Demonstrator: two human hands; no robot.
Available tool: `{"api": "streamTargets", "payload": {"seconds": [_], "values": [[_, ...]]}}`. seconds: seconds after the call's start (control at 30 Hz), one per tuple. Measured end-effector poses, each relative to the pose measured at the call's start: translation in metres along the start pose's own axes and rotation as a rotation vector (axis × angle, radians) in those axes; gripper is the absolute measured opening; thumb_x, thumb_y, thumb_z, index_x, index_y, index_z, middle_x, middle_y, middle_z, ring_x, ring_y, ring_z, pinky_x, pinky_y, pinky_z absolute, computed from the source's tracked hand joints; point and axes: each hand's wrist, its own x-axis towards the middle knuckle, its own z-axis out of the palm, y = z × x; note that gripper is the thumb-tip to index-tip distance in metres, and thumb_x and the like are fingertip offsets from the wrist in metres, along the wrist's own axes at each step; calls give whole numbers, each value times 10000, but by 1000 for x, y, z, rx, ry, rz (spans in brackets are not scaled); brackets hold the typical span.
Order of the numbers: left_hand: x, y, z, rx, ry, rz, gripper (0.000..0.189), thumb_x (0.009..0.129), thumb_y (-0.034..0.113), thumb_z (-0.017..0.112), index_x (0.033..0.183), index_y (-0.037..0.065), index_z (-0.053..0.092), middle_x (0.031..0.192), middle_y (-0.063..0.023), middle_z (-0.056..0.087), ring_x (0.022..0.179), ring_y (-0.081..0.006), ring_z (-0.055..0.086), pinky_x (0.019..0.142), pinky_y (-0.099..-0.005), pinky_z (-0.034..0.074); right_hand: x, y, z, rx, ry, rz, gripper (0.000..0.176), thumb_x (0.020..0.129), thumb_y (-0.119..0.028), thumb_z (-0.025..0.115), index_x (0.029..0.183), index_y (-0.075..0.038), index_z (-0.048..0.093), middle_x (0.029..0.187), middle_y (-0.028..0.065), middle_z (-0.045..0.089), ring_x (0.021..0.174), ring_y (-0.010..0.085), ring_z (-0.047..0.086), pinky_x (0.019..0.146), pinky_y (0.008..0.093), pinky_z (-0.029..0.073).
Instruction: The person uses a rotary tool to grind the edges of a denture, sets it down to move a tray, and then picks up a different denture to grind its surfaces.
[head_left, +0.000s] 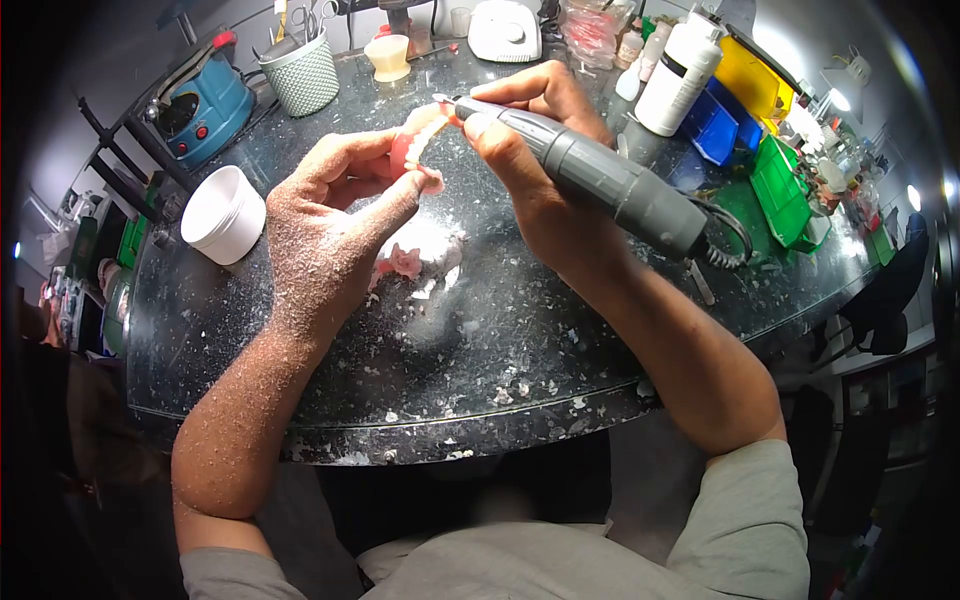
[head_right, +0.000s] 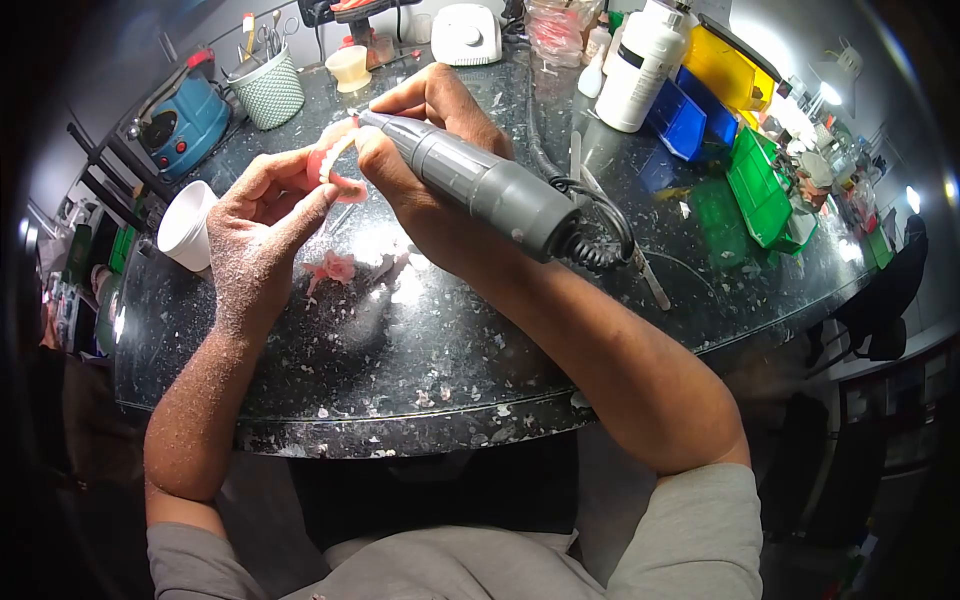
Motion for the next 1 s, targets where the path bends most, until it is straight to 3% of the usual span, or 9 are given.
{"api": "streamTargets", "payload": {"seconds": [0.1, 0.17, 0.6, 0.7, 0.83, 0.93, 0.97, 1.0], "values": [[-1, 2, 0, -8, -8, -2, 273, 876, 27, 729, 1132, -33, 654, 985, -130, 734, 938, -174, 726, 871, -303, 571, 0, 0, 0, -2, -3, -11, 224, 945, -171, 649, 1088, -16, 573, 959, 81, 671, 894, 91, 624, 791, 240, 502], [-1, 5, 1, -32, -15, -29, 266, 886, 26, 721, 1135, -36, 650, 986, -138, 735, 933, -177, 727, 853, -299, 575, 0, 0, 0, -3, 4, 29, 328, 903, -274, 719, 1077, -29, 586, 951, 118, 699, 901, 161, 684, 791, 319, 559], [-2, 7, 2, -126, -8, -50, 276, 896, 34, 719, 1144, -52, 636, 1000, -155, 737, 939, -186, 726, 854, -295, 575, 0, -3, -2, -42, -14, 47, 318, 906, -259, 708, 1083, -27, 581, 939, 126, 698, 887, 160, 689, 786, 316, 561], [0, 4, 1, -146, -12, -36, 280, 895, 33, 719, 1147, -55, 634, 990, -156, 737, 938, -187, 723, 878, -305, 568, -1, -1, 1, -3, -48, 5, 309, 904, -246, 716, 1077, -27, 581, 940, 115, 699, 881, 145, 680, 776, 304, 554], [0, -3, -1, -62, 36, -42, 304, 892, 29, 714, 1181, -32, 644, 1066, -130, 697, 1028, -193, 694, 942, -316, 546, 1, -1, 2, 57, 54, 23, 275, 919, -213, 707, 1074, -34, 567, 934, 85, 685, 861, 109, 649, 766, 276, 526], [2, -12, -4, 35, 69, 22, 329, 889, 24, 708, 1212, -4, 651, 1150, -113, 650, 1099, -195, 664, 985, -322, 530, 1, -1, 0, 106, -9, 77, 211, 977, -129, 605, 1109, 16, 527, 1032, 150, 678, 966, 148, 660, 906, 299, 539], [3, -14, -5, 59, 75, 59, 341, 889, 21, 705, 1225, 10, 654, 1190, -104, 625, 1127, -196, 649, 1003, -326, 523, 1, -1, 0, 106, -7, 78, 211, 977, -129, 605, 1109, 16, 527, 1032, 150, 678, 966, 148, 660, 906, 299, 539], [4, -14, -5, 60, 73, 58, 341, 889, 21, 705, 1225, 10, 654, 1190, -104, 625, 1127, -196, 649, 1003, -326, 523, 2, -1, 1, 167, 15, 112, 197, 958, -133, 632, 1069, -2, 536, 963, 98, 646, 877, 106, 619, 799, 265, 507]]}}
